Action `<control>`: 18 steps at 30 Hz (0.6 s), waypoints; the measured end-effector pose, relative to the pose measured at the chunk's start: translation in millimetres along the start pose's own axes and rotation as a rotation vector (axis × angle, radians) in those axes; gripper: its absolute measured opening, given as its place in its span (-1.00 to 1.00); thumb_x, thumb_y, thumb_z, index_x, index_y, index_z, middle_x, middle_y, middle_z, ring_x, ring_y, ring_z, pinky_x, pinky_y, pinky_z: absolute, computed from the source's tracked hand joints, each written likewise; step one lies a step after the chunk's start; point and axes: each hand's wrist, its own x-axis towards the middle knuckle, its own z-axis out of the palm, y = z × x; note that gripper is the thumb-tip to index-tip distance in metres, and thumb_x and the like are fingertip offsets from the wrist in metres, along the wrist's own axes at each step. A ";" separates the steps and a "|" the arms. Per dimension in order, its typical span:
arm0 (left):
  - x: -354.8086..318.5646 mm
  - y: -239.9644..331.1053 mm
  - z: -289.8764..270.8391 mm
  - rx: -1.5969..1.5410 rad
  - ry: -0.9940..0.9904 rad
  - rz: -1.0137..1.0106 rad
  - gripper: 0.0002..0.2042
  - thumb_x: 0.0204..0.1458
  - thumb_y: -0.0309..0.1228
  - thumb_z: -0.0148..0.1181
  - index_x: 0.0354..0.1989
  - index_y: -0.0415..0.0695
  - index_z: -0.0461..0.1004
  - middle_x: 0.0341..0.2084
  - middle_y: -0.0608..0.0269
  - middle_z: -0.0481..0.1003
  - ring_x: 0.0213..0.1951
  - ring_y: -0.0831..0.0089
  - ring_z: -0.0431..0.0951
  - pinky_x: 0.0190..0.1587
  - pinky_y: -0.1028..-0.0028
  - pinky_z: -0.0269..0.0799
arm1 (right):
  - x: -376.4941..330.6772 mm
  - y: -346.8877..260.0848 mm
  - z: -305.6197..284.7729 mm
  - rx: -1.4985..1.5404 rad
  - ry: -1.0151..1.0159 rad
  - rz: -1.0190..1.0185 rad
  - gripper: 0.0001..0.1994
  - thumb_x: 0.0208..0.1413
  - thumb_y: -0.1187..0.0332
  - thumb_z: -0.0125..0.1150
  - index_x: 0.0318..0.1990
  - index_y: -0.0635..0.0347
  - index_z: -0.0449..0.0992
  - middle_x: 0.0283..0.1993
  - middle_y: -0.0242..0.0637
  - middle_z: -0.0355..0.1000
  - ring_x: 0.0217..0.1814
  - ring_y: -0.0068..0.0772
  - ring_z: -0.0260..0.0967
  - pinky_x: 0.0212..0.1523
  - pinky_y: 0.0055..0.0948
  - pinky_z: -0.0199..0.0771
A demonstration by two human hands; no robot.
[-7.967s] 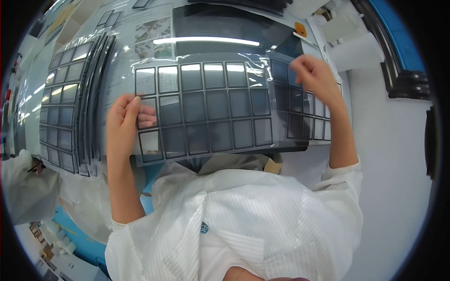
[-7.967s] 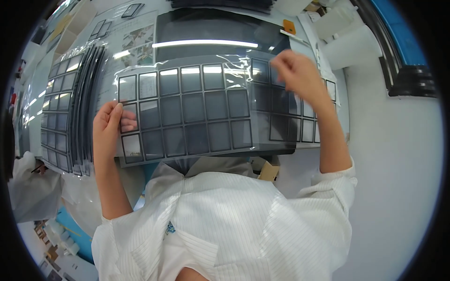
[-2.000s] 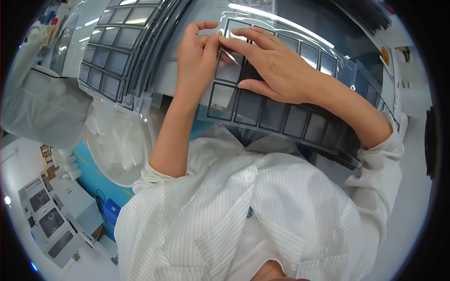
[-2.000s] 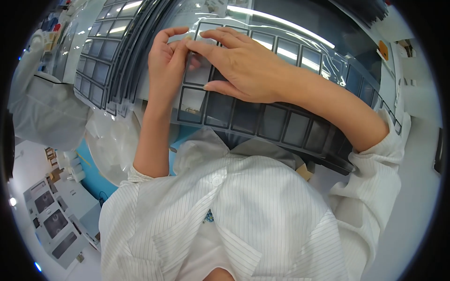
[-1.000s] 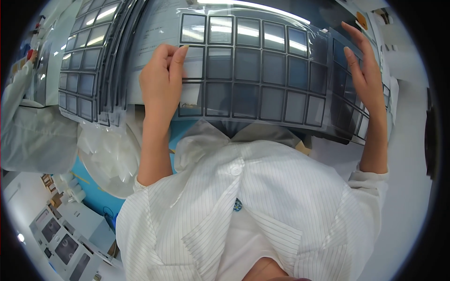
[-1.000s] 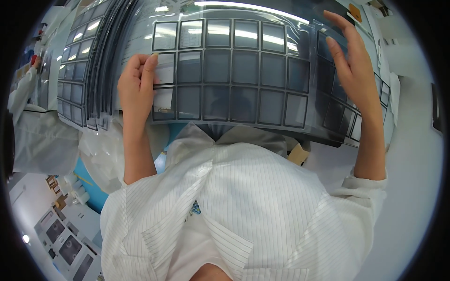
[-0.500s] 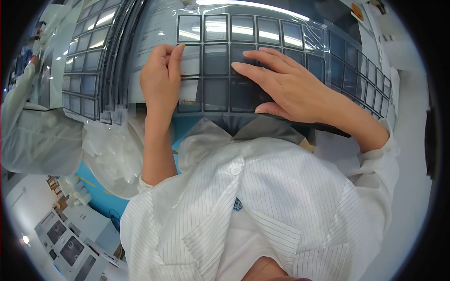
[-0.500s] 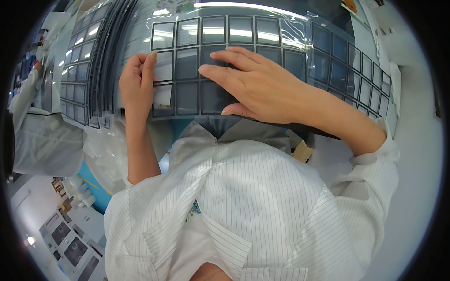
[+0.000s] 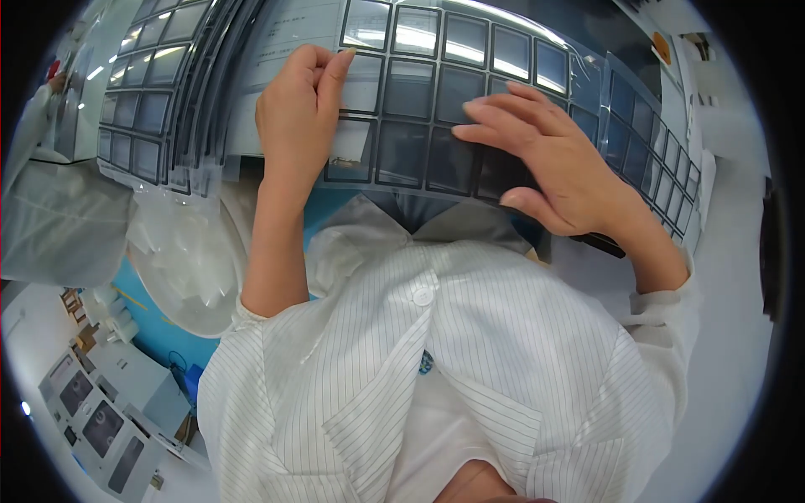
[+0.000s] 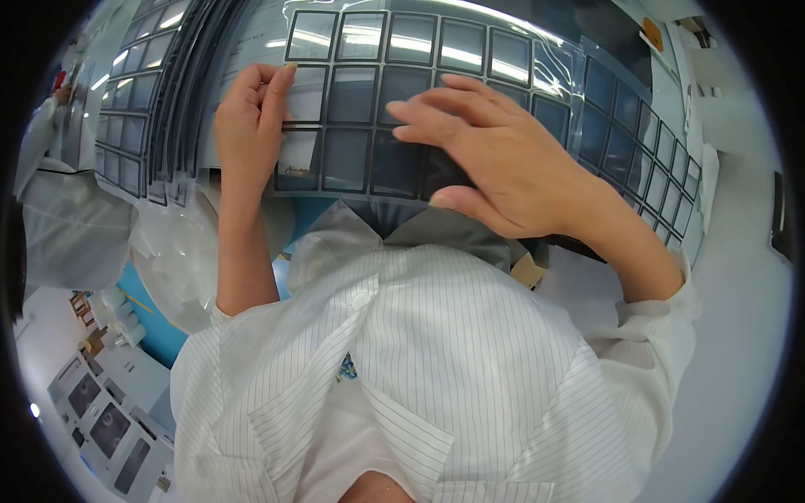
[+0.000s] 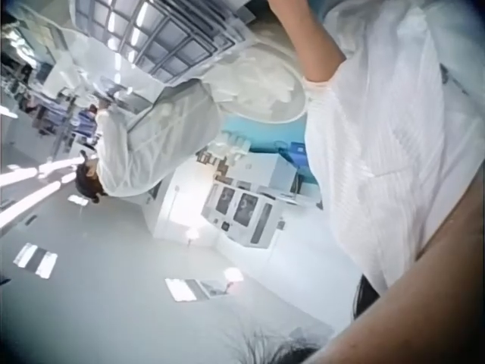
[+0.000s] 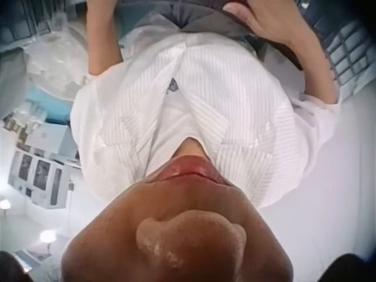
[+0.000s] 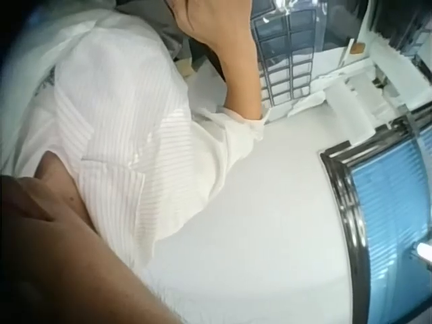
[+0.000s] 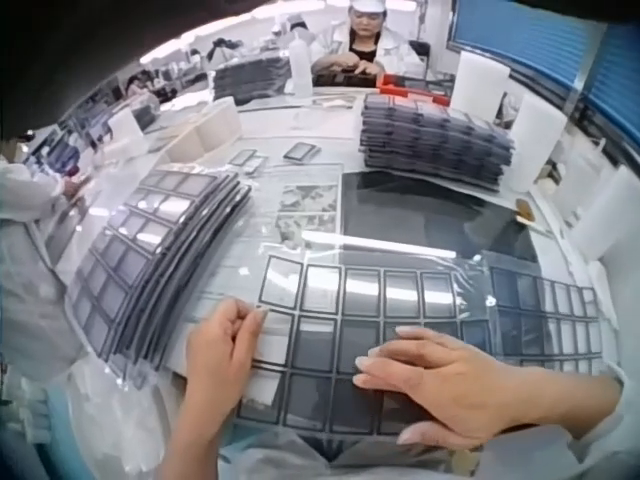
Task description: The recorder is inspecting and cleaning transparent grid-like filters at a production workstation.
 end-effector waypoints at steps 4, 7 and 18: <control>-0.3 -5.6 1.5 -0.020 0.020 0.017 -0.69 0.16 -0.15 0.11 -0.44 -0.16 0.44 -0.76 0.31 0.42 -0.70 0.39 0.37 -0.56 0.41 0.23 | -18.1 5.3 -2.4 0.083 0.163 0.080 -0.53 0.21 0.22 0.00 0.22 0.23 0.23 0.14 -0.21 0.41 0.29 -0.07 0.17 0.39 -0.07 -0.07; -0.7 -1.5 2.3 -0.041 0.006 -0.019 -0.69 0.16 -0.14 0.10 -0.44 -0.16 0.45 -0.76 0.31 0.42 -0.69 0.37 0.38 -0.55 0.40 0.23 | -28.3 8.4 -3.8 -0.013 0.221 0.206 -0.61 0.15 0.43 0.06 0.15 0.24 0.29 0.11 -0.23 0.44 0.20 -0.09 0.28 0.33 -0.14 0.07; -2.2 -1.1 2.3 -0.012 0.033 0.056 -0.71 0.14 -0.16 0.16 -0.38 -0.16 0.48 -0.72 0.40 0.41 -0.62 0.70 0.36 -0.53 0.61 0.22 | 17.4 -12.0 19.9 -0.018 0.127 -0.005 -0.40 -0.03 0.37 0.22 0.24 0.19 0.25 0.28 -0.22 0.24 0.30 -0.10 0.16 0.31 -0.15 0.14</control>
